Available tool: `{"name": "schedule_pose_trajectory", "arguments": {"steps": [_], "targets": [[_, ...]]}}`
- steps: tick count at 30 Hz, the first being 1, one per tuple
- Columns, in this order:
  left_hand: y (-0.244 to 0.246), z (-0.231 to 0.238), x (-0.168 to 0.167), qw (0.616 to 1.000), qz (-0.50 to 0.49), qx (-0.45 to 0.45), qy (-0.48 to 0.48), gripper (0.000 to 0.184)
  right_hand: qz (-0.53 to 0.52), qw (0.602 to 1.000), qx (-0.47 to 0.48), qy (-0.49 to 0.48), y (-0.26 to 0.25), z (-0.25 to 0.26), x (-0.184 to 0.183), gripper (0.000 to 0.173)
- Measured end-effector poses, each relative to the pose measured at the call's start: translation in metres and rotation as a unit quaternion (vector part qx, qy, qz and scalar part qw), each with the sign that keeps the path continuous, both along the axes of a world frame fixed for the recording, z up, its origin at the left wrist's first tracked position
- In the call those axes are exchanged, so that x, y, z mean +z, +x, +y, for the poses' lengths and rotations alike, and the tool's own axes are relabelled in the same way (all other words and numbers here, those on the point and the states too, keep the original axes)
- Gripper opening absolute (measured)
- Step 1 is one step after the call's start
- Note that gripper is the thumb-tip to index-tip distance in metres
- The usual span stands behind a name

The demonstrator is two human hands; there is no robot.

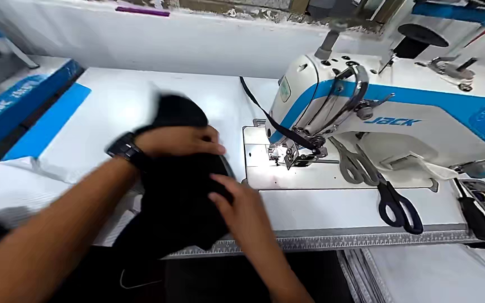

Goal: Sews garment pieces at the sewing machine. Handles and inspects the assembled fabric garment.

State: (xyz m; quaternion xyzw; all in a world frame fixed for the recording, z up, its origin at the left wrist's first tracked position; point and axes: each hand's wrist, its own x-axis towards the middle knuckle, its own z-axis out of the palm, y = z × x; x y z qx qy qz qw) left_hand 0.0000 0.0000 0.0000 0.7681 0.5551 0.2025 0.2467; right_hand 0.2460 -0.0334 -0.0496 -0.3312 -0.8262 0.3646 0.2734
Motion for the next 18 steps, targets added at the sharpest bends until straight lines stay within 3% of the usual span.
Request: {"name": "schedule_pose_trajectory", "arguments": {"steps": [4,7,10,11,12,13,14,15,16,18], "targets": [[0.058,0.037,-0.042,0.992,0.066,0.043,0.096,0.036,-0.128,0.989,-0.047,-0.063,0.048,0.037,0.011,0.034],[0.079,0.069,-0.045,0.986,0.073,0.09,0.123,0.033,-0.145,0.984,-0.101,-0.039,0.063,0.061,0.013,0.033],[0.093,0.102,-0.043,0.981,0.047,0.064,0.18,0.028,-0.144,0.978,-0.15,-0.021,0.076,0.084,0.015,0.029],[0.091,0.115,-0.058,0.965,0.025,0.032,0.257,0.033,-0.135,0.978,-0.158,-0.01,0.08,0.089,0.015,0.03],[0.086,0.142,-0.091,0.91,-0.032,-0.006,0.414,0.037,-0.133,0.976,-0.17,-0.004,0.082,0.092,0.015,0.031],[0.085,0.16,-0.102,0.863,-0.066,-0.031,0.501,0.04,-0.133,0.975,-0.178,-0.001,0.082,0.094,0.016,0.032],[0.085,0.145,-0.085,0.884,-0.03,-0.015,0.467,0.038,-0.137,0.974,-0.181,0.0,0.083,0.094,0.017,0.032],[0.092,0.11,-0.048,0.934,0.045,0.031,0.353,0.034,-0.141,0.974,-0.179,-0.001,0.083,0.093,0.019,0.031],[0.099,0.086,-0.022,0.954,0.091,0.071,0.278,0.03,-0.146,0.974,-0.174,0.003,0.085,0.092,0.019,0.028],[0.107,0.052,-0.015,0.954,0.095,0.108,0.262,0.02,-0.15,0.975,-0.164,0.022,0.084,0.093,0.018,0.027]]}}
